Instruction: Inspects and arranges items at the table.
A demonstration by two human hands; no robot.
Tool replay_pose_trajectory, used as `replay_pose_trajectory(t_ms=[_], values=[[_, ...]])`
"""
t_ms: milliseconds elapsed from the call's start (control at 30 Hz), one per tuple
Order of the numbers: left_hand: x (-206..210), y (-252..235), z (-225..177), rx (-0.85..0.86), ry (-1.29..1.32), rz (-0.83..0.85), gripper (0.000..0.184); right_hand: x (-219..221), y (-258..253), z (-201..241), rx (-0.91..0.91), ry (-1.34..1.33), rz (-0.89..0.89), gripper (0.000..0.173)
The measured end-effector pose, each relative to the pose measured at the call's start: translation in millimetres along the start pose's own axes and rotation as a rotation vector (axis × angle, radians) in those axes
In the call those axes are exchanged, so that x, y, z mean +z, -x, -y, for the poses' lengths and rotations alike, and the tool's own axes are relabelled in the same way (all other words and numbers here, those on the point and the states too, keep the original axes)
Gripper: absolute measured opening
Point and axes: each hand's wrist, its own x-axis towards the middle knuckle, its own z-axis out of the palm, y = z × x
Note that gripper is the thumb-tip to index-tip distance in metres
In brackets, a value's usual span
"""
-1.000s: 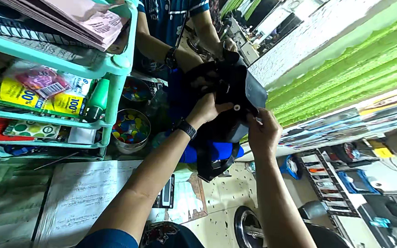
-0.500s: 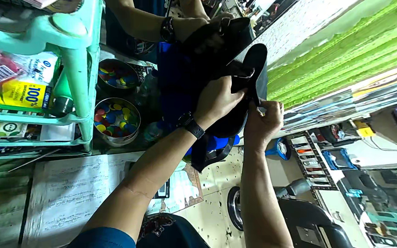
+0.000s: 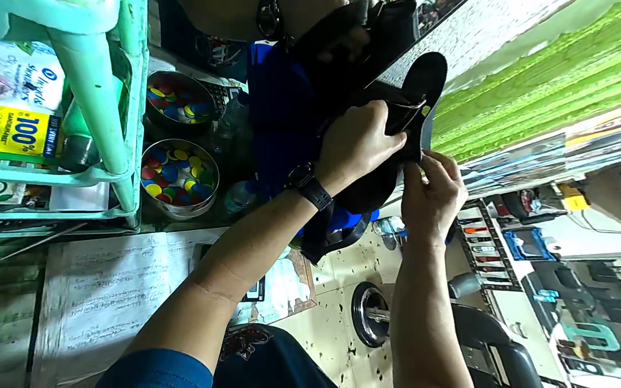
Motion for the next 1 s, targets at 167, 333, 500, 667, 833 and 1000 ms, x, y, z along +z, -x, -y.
replay_pose_trajectory(t_ms=[167, 333, 500, 667, 833, 1000], values=[[3, 0, -5, 0.023, -0.02, -0.002, 0.04, 2, 5, -4, -0.002, -0.043, -0.05, 0.028], [6, -1, -9, 0.046, -0.026, -0.003, 0.04, 10, 9, -13, -0.013, -0.117, -0.139, 0.021], [9, -1, -12, 0.052, -0.047, 0.001, 0.041, 10, 9, -17, -0.04, -0.117, -0.123, 0.02], [11, -1, -13, 0.054, -0.062, -0.001, 0.04, 7, 7, -6, -0.053, -0.035, -0.108, 0.019], [5, -3, 2, 0.022, -0.008, -0.019, 0.042, 1, 16, -7, -0.013, -0.077, 0.064, 0.036], [-13, -18, 36, -0.008, 0.016, 0.015, 0.05, 6, 55, -62, 0.46, -0.476, -0.038, 0.044]])
